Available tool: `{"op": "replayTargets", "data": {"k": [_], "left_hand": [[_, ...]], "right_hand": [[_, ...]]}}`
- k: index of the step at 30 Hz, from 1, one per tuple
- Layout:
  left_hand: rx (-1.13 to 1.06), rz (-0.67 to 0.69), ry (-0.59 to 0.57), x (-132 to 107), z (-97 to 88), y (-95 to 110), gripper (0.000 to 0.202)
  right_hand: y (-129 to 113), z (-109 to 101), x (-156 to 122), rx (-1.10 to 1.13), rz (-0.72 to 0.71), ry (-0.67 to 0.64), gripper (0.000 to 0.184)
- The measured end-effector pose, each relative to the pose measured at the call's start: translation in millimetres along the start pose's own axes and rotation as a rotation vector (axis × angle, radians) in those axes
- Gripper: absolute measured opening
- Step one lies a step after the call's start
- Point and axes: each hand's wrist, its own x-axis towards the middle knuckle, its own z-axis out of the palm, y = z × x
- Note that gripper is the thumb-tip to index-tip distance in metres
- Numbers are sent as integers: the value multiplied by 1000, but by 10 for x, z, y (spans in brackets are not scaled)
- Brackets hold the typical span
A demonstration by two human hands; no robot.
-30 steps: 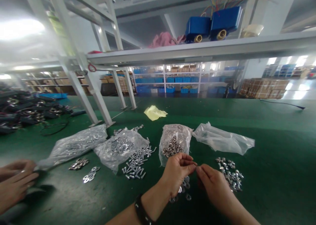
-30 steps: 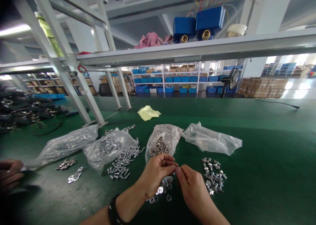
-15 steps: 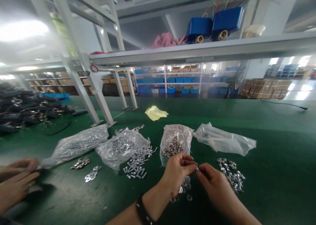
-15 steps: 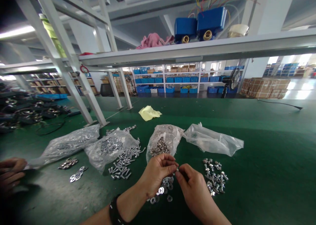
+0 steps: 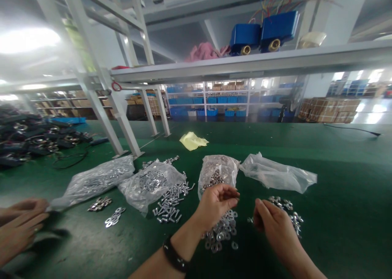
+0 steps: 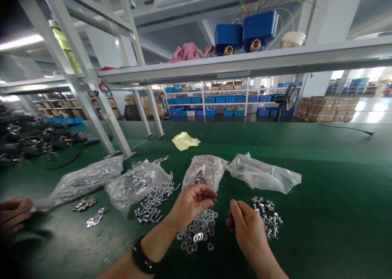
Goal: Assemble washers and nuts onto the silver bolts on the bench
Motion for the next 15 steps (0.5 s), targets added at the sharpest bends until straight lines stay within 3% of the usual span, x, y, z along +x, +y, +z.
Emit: {"op": "replayTargets", "data": {"k": [1,3,5,7,9,12,15], "left_hand": [[198,28,101,29,-122,-36,26],[789,-21,424,87,-415,-142,25],[962,-100,559,134,-701,-277,26],[1091,-158,583,161,-896,-418,22],[1190,-202,556,174,-974,-542,17],[1290,-248,539,185,-950,-651,16],[1337,-266,545,187,-907,-608,18]], "right_hand": [[-8,5,-12,-19,-10,3,44],[-22,18,-39,-45,-16,-5,44],[-25,38,-60,-61,-16,-22,43],[-19,60,-73,-74,-21,-45,43],[-7,78,-78,-75,-29,-61,43],[10,86,-72,-80,-45,-64,43],[26,77,-54,-96,-48,-58,43]]}}
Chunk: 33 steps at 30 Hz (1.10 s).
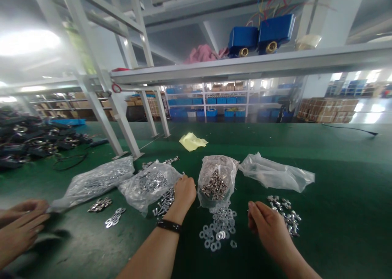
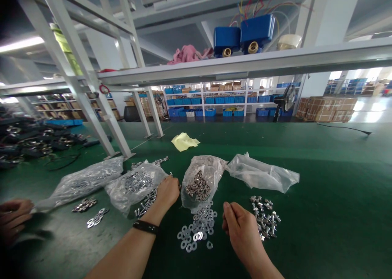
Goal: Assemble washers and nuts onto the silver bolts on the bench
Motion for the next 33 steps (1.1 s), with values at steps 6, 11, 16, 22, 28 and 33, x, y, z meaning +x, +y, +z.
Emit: {"op": "replayTargets", "data": {"k": [6,11,16,22,28,33], "left_hand": [[-72,59,101,-191,-499,310,23],[-600,505,-261,-707,-573,840,15],[-808,481,-477,-794,-389,940,20],[-354,359,-115,-308,-153,609,19],[-248,340,-129,-220,81,508,20],[-296,311,-134,-289,-12,566,16]], "right_hand": [[36,-13,28,-8,-64,35,33],[50,-12,21,-90,-276,-19,26],[84,-25,49,-146,-231,-37,20],[77,4,53,-157,-101,16,24],[-26,-13,-6,-104,-101,-7,24],[42,-22,43,-86,-126,-30,21]]}}
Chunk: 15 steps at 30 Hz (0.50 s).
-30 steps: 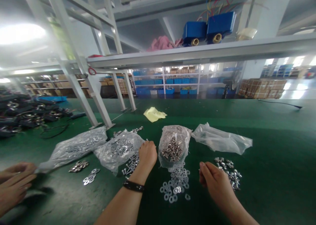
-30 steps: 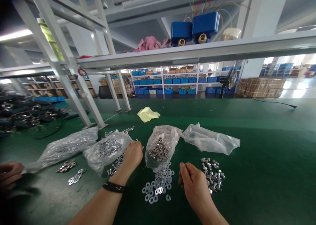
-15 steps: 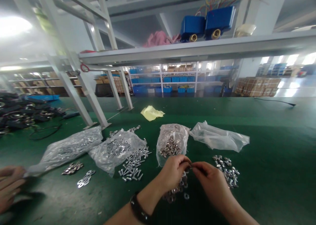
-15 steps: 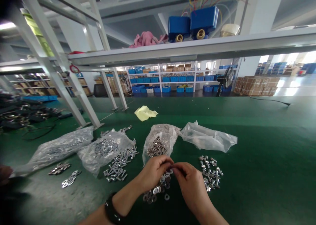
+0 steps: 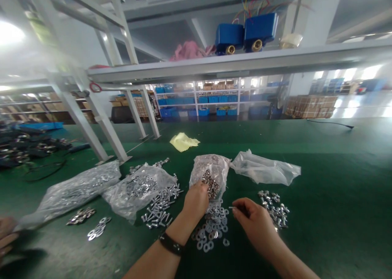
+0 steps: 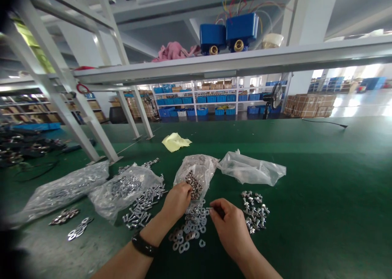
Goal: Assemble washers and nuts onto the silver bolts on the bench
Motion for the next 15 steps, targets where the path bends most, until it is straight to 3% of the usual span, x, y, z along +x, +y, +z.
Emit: {"op": "replayTargets", "data": {"k": [5,10,15], "left_hand": [[-199,-66,-84,-81,-161,139,13],[-807,-180,-342,-182,-262,305,17],[-769,-96,-518,-255,-198,334,25]], "right_hand": [[115,32,18,-93,-17,-33,19],[173,70,35,-178,-39,-42,19],[189,64,44,-209,-41,-21,19]]}}
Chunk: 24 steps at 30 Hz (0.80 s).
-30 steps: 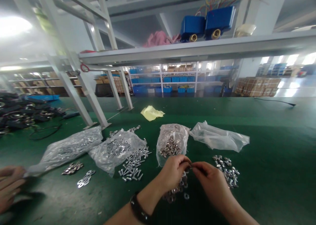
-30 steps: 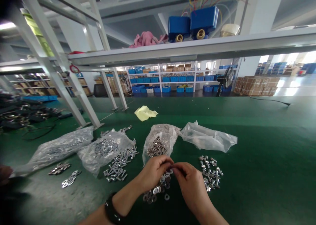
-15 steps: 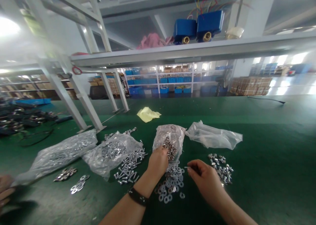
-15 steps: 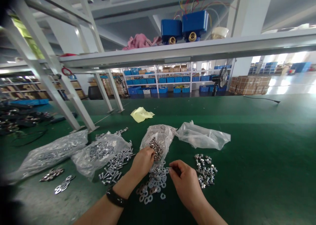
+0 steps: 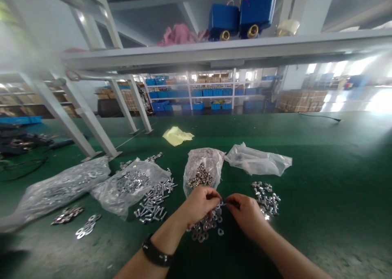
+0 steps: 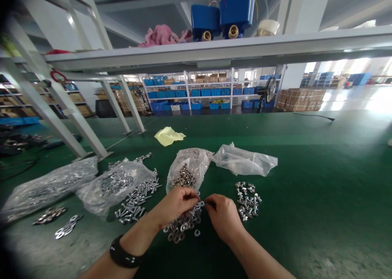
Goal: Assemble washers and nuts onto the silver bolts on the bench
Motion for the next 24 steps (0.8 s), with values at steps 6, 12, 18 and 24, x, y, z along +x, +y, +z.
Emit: {"op": "replayTargets", "data": {"k": [6,12,18,24], "left_hand": [[532,142,15,-11,58,-52,12],[770,208,34,-50,111,-19,20],[856,218,23,-47,187,23,24],[867,220,11,-45,256,60,23]], "right_hand": [[12,1,-9,-12,21,-47,17],[47,18,-29,-68,18,-60,15],[51,33,-26,-71,20,-59,14],[40,33,-27,-59,31,-35,14]]}}
